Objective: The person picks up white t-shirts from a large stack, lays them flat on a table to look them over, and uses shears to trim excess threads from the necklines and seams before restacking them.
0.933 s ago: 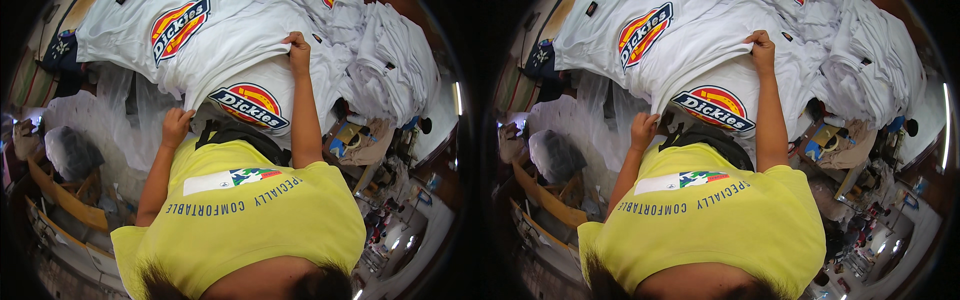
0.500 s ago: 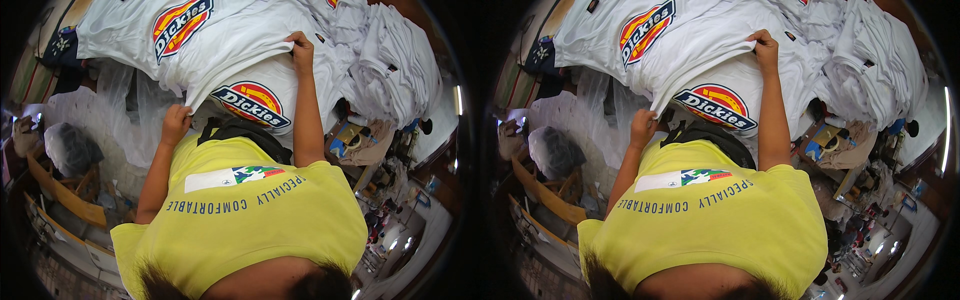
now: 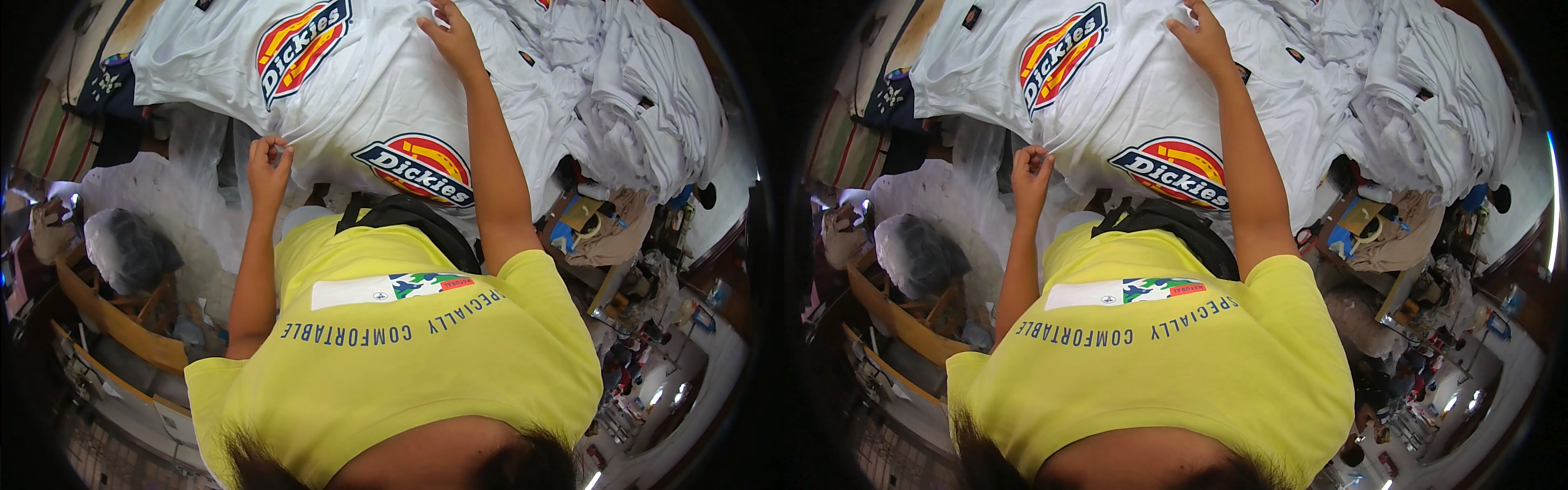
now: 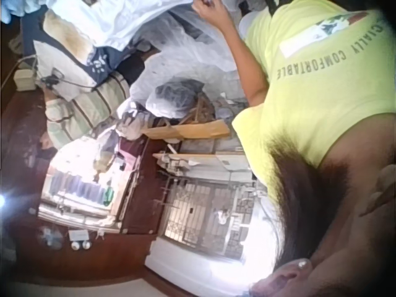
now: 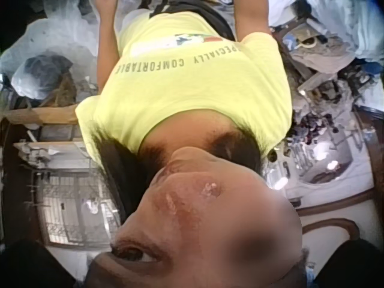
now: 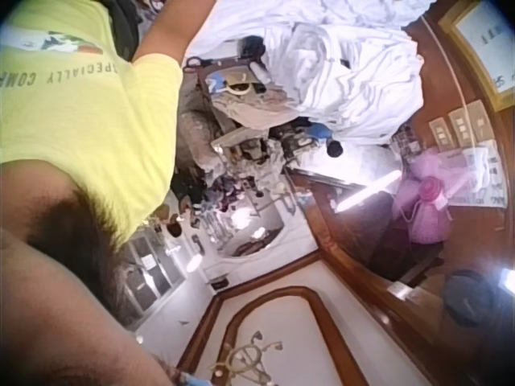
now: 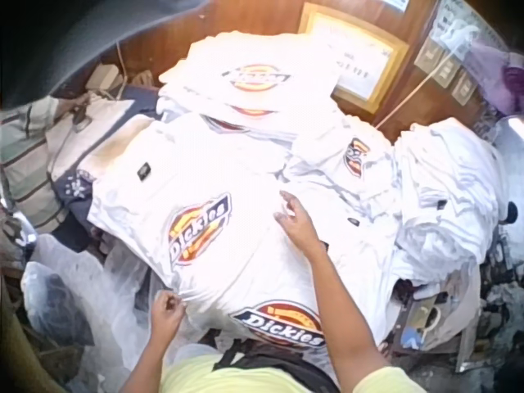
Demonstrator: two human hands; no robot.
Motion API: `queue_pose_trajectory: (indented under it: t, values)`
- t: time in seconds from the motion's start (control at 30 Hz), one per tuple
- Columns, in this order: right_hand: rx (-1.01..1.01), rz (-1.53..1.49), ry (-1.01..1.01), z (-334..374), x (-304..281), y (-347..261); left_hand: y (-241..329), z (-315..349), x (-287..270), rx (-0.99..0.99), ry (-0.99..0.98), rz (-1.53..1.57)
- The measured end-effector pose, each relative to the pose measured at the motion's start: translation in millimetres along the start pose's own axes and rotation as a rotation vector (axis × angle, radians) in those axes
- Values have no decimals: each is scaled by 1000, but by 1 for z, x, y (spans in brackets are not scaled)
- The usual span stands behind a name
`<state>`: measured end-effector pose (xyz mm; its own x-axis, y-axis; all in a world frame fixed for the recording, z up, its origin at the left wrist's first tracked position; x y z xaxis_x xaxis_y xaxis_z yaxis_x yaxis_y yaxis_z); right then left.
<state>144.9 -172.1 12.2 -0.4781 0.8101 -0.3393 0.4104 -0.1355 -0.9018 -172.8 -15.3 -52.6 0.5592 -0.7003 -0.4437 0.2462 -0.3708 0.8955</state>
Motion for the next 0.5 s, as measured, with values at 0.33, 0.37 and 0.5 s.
queue_pose_trajectory:
  t: [0.33, 0.37, 0.5]
  values:
    - [205, 345, 430, 163, -139, -13, 78, -35, 23, 212, -121, -32]
    - [222, 401, 543, 195, -162, -12, 81, -38, 27, 227, -138, -87]
    - [384, 732, 959, 311, -231, -22, 87, -47, 38, 265, -187, -299]
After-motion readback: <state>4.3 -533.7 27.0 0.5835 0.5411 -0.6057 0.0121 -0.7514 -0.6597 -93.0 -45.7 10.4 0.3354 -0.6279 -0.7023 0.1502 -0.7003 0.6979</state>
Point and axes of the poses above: each hand's wrist, its own z-axis away from the middle knuckle, its own x-axis out of the palm, y = z × x, the point moved 1 cm from there along -z, towards the middle knuckle, and after that the axes turned 6 degrees about -y, right-handed, at the moved point
